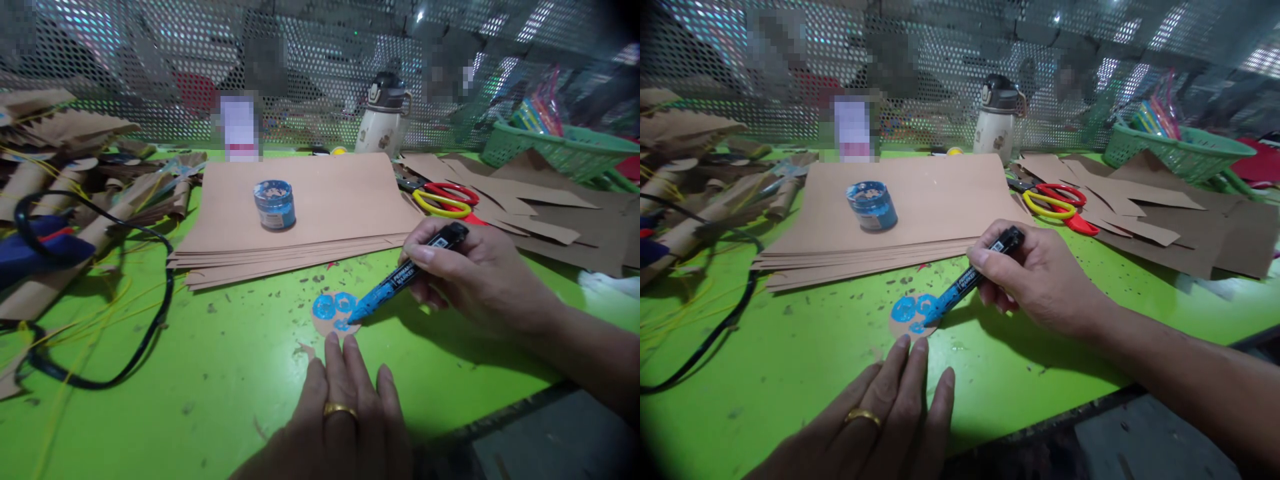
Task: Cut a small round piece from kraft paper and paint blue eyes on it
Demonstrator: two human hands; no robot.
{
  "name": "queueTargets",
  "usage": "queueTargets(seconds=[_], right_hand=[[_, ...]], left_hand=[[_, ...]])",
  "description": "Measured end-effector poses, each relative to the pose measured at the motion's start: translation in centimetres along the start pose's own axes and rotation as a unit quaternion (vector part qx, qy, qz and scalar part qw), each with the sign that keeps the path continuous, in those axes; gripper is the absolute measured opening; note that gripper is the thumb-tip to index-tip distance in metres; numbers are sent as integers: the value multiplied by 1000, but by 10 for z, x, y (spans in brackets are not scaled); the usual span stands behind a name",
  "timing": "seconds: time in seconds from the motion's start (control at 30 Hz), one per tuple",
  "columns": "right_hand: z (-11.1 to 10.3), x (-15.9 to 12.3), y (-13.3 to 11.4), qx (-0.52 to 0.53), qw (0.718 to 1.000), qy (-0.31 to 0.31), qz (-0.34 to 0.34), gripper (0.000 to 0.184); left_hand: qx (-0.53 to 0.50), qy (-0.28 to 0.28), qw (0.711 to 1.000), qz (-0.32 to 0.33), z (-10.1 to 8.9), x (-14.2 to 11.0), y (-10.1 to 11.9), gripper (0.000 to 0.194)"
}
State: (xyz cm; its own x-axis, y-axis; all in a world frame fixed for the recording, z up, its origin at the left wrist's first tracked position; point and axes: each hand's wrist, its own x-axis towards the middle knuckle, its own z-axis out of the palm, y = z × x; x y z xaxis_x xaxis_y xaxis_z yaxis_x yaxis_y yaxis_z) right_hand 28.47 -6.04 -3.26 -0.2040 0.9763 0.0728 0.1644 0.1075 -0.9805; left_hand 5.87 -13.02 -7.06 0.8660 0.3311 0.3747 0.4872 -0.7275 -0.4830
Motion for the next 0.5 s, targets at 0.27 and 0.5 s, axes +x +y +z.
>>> queueTargets(seconds=[0.27,0.5], right_hand=[[1,-1,-4,-35,999,1,-17,18],[2,-3,-3,-6,1000,-3,1,19]], left_hand=[[12,13,1000,-2,0,1,-1,32],[18,13,1000,8,0,0,0,31]])
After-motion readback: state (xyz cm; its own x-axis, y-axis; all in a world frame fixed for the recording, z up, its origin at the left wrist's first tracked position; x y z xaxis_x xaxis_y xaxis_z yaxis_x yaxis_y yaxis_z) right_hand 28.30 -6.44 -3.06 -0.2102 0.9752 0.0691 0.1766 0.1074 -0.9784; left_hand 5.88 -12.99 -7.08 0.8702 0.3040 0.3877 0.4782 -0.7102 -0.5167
